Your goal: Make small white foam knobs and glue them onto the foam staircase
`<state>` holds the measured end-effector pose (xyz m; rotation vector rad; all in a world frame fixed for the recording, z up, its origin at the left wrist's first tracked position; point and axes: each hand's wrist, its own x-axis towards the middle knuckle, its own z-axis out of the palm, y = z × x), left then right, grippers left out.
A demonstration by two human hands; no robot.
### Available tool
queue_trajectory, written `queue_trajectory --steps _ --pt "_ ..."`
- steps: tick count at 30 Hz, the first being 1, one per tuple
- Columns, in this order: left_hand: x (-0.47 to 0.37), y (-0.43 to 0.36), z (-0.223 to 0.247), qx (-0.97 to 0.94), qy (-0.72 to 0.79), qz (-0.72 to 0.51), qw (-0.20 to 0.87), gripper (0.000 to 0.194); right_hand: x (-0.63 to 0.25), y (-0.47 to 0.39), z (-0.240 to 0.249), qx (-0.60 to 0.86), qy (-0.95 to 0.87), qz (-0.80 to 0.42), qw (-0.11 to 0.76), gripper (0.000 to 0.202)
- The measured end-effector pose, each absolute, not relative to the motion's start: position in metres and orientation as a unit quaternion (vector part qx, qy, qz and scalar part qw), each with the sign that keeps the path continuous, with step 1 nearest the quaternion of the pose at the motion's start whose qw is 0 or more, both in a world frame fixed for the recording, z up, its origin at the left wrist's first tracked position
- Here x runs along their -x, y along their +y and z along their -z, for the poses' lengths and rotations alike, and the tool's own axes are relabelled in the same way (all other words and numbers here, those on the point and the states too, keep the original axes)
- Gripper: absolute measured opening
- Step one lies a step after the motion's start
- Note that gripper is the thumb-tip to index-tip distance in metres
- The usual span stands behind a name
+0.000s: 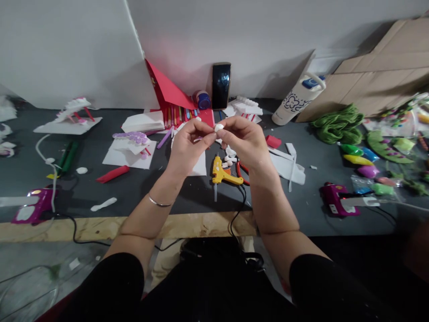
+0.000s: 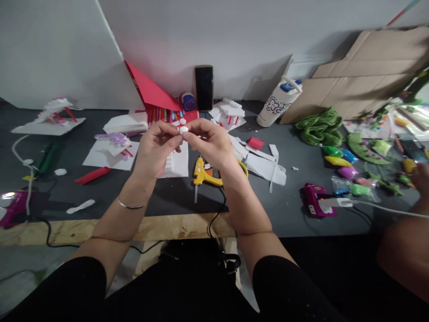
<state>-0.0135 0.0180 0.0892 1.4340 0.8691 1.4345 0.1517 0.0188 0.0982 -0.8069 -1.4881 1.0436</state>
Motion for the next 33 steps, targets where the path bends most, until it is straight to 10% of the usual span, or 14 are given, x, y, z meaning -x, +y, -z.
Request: queue_trajectory --steps 11,33 --pt "0.043 0.016 -0.110 -0.800 0.320 -0.438 0.257 0.011 -0.158 0.016 -0.103 0.348 -0.637 -0.529 0.440 0.031" --pt "0.020 0.017 -0.096 -0.600 0.356 -0.569 0.436 0.015 -0.152 0.017 -0.102 0.361 -0.634 -0.462 0.503 0.051"
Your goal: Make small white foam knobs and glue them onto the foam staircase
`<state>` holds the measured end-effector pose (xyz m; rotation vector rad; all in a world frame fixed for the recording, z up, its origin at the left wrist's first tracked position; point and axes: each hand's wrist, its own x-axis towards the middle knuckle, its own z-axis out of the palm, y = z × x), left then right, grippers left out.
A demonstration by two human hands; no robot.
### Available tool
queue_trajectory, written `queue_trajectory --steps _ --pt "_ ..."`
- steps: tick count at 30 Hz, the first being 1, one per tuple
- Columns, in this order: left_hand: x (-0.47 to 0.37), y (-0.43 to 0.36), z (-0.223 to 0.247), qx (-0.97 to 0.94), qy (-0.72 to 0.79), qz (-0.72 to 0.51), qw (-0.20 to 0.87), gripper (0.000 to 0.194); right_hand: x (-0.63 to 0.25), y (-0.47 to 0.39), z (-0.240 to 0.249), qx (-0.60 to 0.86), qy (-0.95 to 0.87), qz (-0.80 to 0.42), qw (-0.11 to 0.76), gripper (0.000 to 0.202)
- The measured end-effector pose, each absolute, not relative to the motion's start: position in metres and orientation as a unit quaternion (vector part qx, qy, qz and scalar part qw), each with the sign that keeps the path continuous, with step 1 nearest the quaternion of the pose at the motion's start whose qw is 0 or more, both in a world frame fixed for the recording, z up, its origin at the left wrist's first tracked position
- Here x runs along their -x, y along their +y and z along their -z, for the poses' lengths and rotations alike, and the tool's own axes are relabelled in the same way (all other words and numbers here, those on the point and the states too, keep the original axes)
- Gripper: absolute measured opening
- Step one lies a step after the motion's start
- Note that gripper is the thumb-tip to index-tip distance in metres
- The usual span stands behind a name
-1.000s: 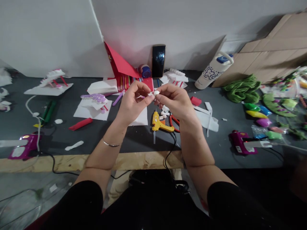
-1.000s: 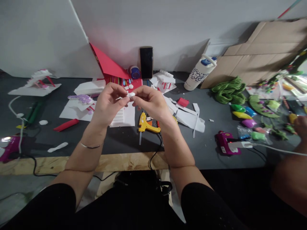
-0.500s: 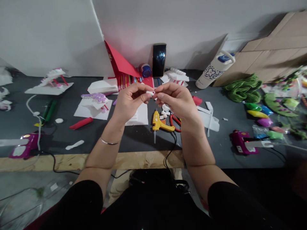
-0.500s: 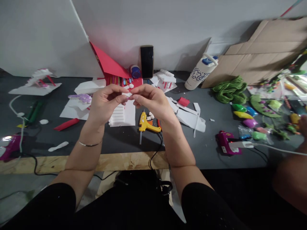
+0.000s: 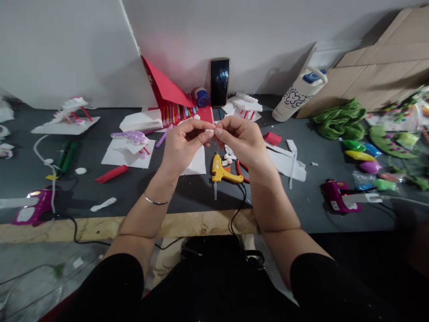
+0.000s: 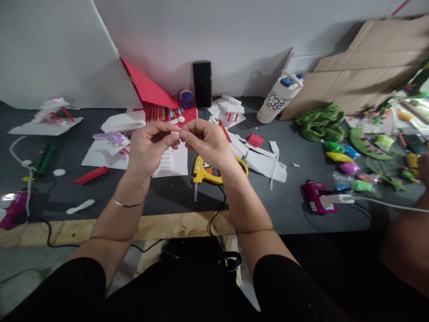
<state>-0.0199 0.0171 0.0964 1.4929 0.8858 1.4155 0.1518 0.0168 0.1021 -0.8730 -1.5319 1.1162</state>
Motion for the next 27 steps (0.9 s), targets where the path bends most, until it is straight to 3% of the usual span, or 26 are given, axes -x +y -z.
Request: queue_trajectory --steps 11,19,23,27 --pt "0.016 0.008 -0.102 -0.596 0.346 -0.585 0.428 0.014 -0.155 0.029 -0.094 0.278 -0.552 -0.644 0.450 0.053" --pt "0.018 0.002 -0.107 -0.578 0.331 -0.573 0.478 0.027 -0.146 0.030 -0.086 0.172 -0.534 -0.730 0.390 0.059" --pt "0.015 0.010 -0.101 -0.531 0.349 -0.591 0.498 0.031 -0.141 0.030 -0.085 0.222 -0.530 -0.685 0.447 0.053" --pt "0.013 0.022 -0.093 -0.481 0.349 -0.604 0.531 0.029 -0.141 0.026 -0.092 0.303 -0.556 -0.542 0.552 0.046"
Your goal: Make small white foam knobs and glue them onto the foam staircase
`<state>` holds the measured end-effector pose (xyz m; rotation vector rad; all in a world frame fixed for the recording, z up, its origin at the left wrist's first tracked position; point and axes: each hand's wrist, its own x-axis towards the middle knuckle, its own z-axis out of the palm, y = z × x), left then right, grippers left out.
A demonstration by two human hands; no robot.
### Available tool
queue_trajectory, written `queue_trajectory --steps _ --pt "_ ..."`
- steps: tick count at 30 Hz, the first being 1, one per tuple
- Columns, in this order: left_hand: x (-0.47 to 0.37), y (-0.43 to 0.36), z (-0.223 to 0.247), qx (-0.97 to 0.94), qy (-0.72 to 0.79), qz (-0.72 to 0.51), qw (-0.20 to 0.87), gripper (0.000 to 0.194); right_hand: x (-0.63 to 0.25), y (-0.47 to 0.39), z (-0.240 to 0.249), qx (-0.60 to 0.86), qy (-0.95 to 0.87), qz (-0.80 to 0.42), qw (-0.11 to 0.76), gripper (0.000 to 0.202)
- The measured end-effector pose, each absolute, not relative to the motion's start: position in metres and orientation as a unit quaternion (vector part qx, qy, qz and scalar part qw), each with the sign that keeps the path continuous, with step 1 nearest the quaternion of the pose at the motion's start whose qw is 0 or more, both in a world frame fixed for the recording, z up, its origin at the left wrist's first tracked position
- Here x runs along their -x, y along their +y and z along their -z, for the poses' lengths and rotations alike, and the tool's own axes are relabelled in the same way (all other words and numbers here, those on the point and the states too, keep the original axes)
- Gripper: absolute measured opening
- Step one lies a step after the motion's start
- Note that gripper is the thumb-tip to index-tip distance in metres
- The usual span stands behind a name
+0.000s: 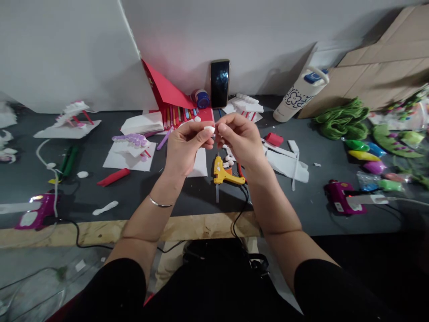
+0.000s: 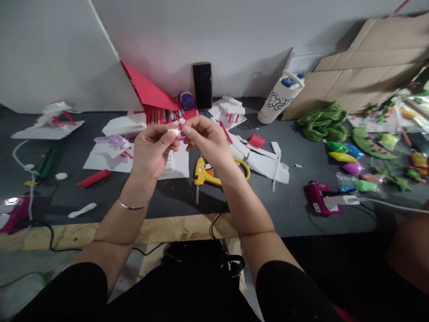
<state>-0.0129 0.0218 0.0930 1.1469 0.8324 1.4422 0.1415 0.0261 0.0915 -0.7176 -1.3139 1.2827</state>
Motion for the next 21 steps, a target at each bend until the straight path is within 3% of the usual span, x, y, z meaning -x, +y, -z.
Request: queue_trajectory --steps 4,12,14,17,21 --pt "0.014 0.024 -0.091 -0.462 0.354 -0.603 0.545 0.030 -0.140 0.016 -0.100 0.356 -0.591 -0.447 0.570 0.045" --pt "0.010 0.022 -0.088 -0.466 0.361 -0.601 0.540 0.029 -0.150 0.021 -0.097 0.398 -0.643 -0.372 0.538 0.039" --pt "0.010 0.026 -0.085 -0.467 0.369 -0.600 0.534 0.024 -0.164 0.023 -0.091 0.422 -0.680 -0.353 0.485 0.034" --pt "0.014 0.035 -0.079 -0.471 0.386 -0.597 0.522 0.016 -0.184 0.013 -0.072 0.482 -0.752 -0.304 0.333 0.024" --pt "0.024 0.045 -0.070 -0.471 0.390 -0.591 0.526 0.011 -0.192 -0.017 -0.035 0.528 -0.812 -0.207 0.137 0.038"
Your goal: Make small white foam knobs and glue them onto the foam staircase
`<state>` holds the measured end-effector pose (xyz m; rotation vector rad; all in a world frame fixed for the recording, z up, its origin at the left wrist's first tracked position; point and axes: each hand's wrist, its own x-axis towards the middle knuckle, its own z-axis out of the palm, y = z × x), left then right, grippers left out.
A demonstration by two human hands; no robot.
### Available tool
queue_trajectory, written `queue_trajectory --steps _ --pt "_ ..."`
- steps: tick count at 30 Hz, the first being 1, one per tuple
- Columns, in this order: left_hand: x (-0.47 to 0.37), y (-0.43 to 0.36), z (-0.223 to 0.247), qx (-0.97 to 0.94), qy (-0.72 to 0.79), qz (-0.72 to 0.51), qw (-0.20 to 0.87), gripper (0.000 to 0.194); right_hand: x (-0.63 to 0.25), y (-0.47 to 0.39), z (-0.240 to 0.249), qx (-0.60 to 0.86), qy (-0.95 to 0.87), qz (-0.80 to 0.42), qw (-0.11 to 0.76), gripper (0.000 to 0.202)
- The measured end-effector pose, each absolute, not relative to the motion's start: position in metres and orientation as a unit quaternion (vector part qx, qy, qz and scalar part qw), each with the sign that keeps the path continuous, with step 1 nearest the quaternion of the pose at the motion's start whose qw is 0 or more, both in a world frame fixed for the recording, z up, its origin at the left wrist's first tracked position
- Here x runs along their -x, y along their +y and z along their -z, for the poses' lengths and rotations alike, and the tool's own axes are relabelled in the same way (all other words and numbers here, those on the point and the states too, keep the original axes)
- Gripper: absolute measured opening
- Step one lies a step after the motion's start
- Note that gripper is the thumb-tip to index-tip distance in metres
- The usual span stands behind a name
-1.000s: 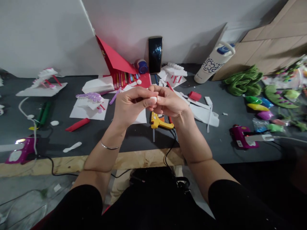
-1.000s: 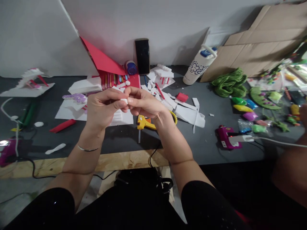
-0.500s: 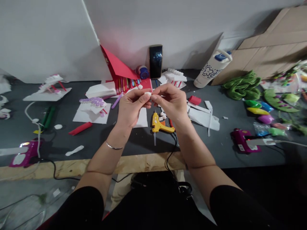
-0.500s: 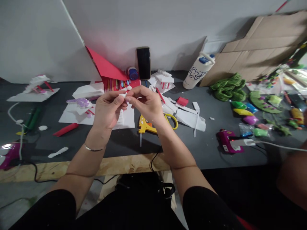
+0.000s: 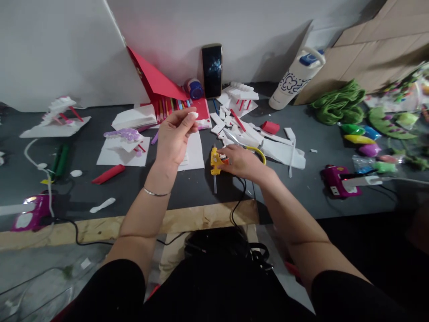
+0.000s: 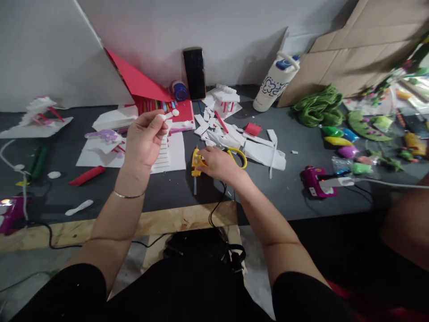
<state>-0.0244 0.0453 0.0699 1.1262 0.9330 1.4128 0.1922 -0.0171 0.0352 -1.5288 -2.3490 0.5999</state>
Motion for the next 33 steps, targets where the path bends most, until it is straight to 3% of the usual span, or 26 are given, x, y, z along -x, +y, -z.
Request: queue_trajectory --steps 6,15,17,20,24,27,33 --pt "0.037 0.037 -0.056 -0.424 0.402 -0.550 0.597 0.013 -0.184 -0.044 -0.001 0.545 -0.825 -0.107 0.103 0.056" --pt "0.033 0.019 -0.039 -0.324 0.373 -0.518 0.698 0.029 -0.180 -0.048 -0.001 0.604 -0.789 -0.084 0.076 0.036" --pt "0.031 0.017 -0.034 -0.332 0.376 -0.519 0.692 0.030 -0.187 -0.047 -0.001 0.612 -0.772 -0.116 0.126 0.037" --pt "0.028 0.014 -0.031 -0.310 0.395 -0.517 0.693 0.029 -0.198 -0.046 -0.007 0.603 -0.717 -0.195 0.289 0.034" --pt "0.021 0.008 -0.033 -0.244 0.410 -0.513 0.714 0.022 -0.203 -0.051 -0.021 0.496 -0.585 -0.428 0.478 0.030" --pt "0.015 0.003 -0.035 -0.218 0.416 -0.510 0.721 0.018 -0.197 -0.057 -0.026 0.403 -0.534 -0.550 0.499 0.047" --pt "0.007 -0.001 -0.034 -0.236 0.435 -0.514 0.701 0.023 -0.186 -0.064 -0.018 0.412 -0.534 -0.583 0.452 0.064"
